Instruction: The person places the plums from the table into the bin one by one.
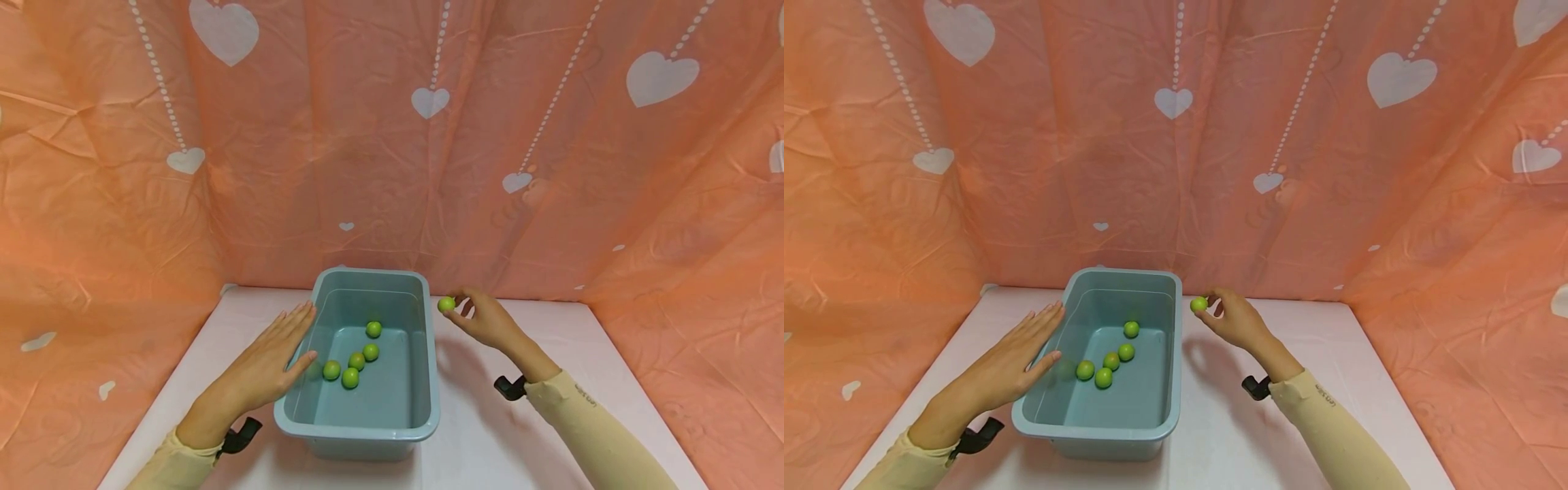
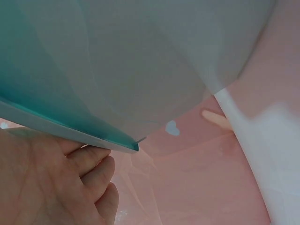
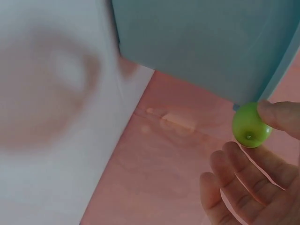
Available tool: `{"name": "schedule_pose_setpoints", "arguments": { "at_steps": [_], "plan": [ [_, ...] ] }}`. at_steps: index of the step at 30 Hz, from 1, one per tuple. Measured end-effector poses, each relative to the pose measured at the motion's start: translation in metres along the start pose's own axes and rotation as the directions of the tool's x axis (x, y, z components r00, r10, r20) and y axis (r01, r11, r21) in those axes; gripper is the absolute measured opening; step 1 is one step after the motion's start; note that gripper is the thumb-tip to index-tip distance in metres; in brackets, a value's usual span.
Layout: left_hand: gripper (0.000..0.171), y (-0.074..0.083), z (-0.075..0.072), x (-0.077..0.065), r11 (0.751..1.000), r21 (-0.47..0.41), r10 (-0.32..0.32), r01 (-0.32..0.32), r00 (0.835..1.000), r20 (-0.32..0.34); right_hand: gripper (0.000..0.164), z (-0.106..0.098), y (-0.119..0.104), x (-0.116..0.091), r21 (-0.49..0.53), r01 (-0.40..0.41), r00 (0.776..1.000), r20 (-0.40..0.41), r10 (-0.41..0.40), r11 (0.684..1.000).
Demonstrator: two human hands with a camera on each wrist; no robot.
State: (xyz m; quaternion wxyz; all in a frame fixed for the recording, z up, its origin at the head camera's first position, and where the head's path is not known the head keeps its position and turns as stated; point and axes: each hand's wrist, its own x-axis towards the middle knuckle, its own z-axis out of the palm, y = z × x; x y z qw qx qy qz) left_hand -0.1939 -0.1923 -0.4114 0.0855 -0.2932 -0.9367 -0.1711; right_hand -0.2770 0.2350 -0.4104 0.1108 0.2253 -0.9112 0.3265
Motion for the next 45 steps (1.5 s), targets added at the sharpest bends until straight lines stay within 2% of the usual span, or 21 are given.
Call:
{"name": "schedule_pose_setpoints", "arguments": {
  "at_steps": [11,29,37,45],
  "plan": [
    [0.075,0.001,0.000,0.001,1.000,0.003,0.004,-0.004,1.000,-0.003,0.031,-0.008,-0.011,0.009,-0.001,0.032,0.999,-0.001,-0.032,0.999],
    [0.074,0.000,0.001,0.002,1.000,0.010,0.015,-0.015,1.000,-0.010,0.035,-0.010,-0.050,0.027,0.035,0.114,0.993,0.012,-0.115,0.993],
    [0.074,-0.001,0.001,0.001,1.000,0.007,0.016,-0.016,1.000,-0.012,0.038,-0.003,-0.070,0.034,0.050,0.162,0.986,0.029,-0.163,0.986],
    [0.074,-0.001,0.000,0.000,1.000,0.007,0.009,-0.009,1.000,-0.004,0.031,0.015,-0.082,0.038,0.083,0.213,0.974,0.054,-0.218,0.973]
  ]
}}
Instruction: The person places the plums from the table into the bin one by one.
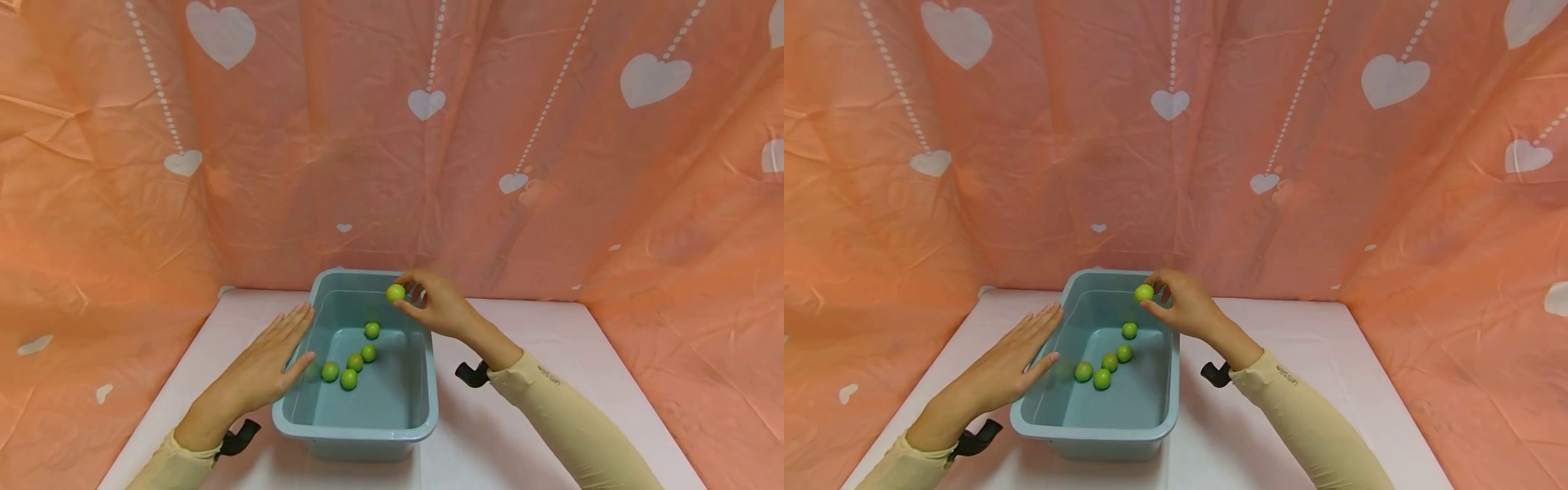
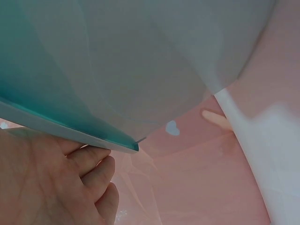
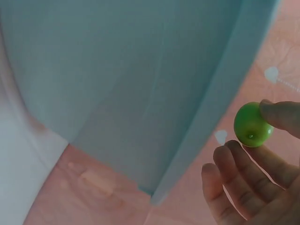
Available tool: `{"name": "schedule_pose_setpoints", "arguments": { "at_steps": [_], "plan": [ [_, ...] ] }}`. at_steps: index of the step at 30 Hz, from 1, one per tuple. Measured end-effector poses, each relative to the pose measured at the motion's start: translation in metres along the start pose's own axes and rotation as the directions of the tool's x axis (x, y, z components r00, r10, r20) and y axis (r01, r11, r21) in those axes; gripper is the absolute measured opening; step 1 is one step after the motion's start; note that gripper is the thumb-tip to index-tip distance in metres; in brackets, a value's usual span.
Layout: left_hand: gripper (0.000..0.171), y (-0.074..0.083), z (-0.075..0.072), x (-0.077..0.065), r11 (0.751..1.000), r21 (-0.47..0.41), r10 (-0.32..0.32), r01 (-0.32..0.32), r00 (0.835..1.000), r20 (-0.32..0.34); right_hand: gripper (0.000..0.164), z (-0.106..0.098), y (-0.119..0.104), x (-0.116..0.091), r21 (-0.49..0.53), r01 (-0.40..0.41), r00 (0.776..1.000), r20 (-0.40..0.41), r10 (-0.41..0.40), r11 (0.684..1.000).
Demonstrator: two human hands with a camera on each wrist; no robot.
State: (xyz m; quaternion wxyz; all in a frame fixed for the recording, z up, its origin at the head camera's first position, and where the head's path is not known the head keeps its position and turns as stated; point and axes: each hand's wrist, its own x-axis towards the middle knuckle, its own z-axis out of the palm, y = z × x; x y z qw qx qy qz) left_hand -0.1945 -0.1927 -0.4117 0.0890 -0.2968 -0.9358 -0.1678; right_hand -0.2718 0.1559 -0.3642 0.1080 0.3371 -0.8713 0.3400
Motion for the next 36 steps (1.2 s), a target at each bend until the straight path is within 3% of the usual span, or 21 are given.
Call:
{"name": "schedule_pose_setpoints", "arguments": {
  "at_steps": [18,36],
  "plan": [
    [0.074,0.000,0.002,-0.001,1.000,-0.002,0.013,-0.013,1.000,-0.024,0.031,0.035,-0.009,0.013,0.003,-0.001,0.981,0.195,0.001,1.000],
    [0.074,0.000,0.002,-0.001,1.000,0.008,0.015,-0.015,1.000,-0.025,0.030,0.051,-0.011,0.021,-0.053,-0.009,0.960,0.279,0.023,0.999]
  ]
}}
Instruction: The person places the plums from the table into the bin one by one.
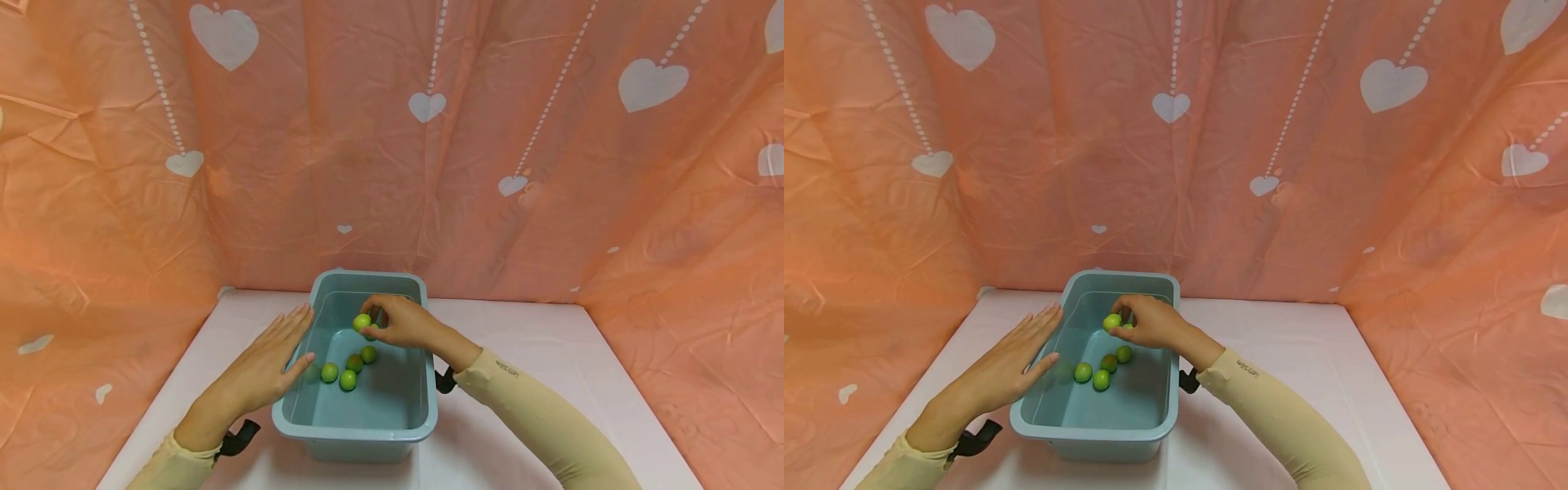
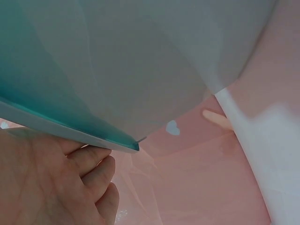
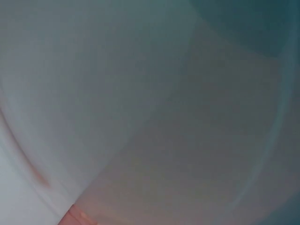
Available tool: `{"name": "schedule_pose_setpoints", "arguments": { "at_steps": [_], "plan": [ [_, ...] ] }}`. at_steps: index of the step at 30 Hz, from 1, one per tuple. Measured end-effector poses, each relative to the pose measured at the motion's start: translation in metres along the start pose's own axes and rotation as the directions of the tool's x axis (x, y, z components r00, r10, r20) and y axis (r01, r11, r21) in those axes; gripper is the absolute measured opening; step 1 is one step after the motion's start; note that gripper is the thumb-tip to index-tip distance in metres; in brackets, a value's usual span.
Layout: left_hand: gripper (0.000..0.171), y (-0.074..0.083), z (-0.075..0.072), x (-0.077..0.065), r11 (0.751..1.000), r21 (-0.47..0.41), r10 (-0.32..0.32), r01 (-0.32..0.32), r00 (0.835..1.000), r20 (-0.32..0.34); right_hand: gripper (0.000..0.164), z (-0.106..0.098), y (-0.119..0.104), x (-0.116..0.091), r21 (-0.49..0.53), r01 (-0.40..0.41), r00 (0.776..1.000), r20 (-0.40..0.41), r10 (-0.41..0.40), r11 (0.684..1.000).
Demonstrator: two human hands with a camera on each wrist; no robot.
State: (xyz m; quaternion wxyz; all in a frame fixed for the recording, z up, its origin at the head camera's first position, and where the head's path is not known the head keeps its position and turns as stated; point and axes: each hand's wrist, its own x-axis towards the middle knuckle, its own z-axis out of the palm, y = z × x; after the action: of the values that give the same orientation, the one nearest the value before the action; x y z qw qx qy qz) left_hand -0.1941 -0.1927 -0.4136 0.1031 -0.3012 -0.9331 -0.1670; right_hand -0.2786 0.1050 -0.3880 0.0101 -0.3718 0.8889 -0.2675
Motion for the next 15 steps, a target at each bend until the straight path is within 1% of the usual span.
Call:
{"name": "schedule_pose_setpoints", "arguments": {
  "at_steps": [15],
  "plan": [
    [0.074,0.0013,-0.0011,-0.0007,1.000,-0.008,-0.006,0.006,1.000,0.007,0.032,0.0062,0.0007,0.0035,-0.096,-0.102,0.994,0.034,0.106,0.990]
  ]
}}
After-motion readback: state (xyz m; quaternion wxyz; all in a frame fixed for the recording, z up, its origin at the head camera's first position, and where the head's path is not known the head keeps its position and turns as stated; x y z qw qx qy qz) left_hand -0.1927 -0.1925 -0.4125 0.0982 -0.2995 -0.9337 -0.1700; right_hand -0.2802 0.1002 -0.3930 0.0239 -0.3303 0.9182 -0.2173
